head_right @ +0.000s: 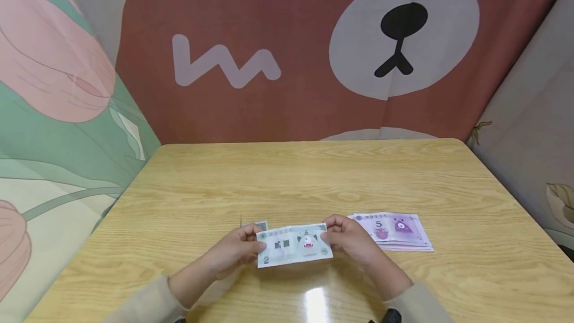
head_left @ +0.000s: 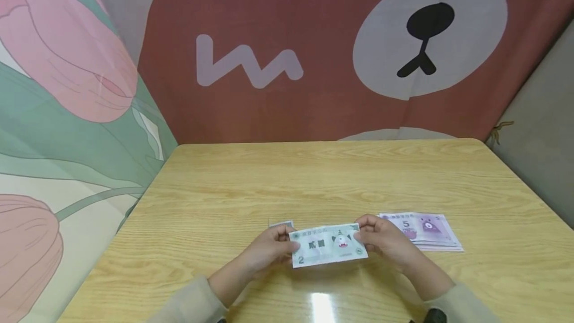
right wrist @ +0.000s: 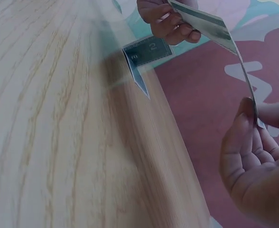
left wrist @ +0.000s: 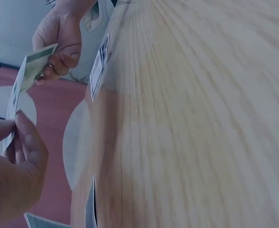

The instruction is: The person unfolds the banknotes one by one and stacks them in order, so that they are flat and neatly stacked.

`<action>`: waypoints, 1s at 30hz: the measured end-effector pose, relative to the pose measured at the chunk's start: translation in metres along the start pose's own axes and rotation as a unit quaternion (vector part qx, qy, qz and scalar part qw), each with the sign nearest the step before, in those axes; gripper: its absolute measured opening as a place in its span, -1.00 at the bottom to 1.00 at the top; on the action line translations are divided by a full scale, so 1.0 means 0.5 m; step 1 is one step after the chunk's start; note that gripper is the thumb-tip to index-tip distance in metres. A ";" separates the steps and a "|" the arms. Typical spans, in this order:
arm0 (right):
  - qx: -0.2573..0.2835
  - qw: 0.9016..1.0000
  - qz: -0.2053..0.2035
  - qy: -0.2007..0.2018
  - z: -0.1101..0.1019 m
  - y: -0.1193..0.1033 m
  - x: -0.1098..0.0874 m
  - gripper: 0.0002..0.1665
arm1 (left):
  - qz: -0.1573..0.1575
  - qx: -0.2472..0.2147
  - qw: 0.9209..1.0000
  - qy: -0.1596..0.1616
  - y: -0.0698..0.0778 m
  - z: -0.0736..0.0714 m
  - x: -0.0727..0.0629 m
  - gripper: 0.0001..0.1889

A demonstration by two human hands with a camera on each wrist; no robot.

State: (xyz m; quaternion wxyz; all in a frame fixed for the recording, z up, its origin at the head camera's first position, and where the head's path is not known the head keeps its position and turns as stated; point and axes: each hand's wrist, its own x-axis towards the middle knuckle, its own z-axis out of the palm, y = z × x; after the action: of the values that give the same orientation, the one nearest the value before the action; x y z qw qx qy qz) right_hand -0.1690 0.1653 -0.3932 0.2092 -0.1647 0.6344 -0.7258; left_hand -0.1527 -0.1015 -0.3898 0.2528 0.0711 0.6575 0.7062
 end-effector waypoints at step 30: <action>-0.150 0.984 -0.046 0.080 -0.086 -0.007 -0.064 -0.94 | 0.058 0.007 0.994 0.090 0.003 0.085 0.069 -0.83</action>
State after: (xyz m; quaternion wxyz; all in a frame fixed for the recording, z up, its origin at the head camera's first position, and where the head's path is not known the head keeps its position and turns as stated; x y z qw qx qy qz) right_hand -0.1635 0.2185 -0.3951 0.0966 -0.1644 0.7426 -0.6420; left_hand -0.1645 -0.0481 -0.3911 0.1509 0.0472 0.6775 0.7184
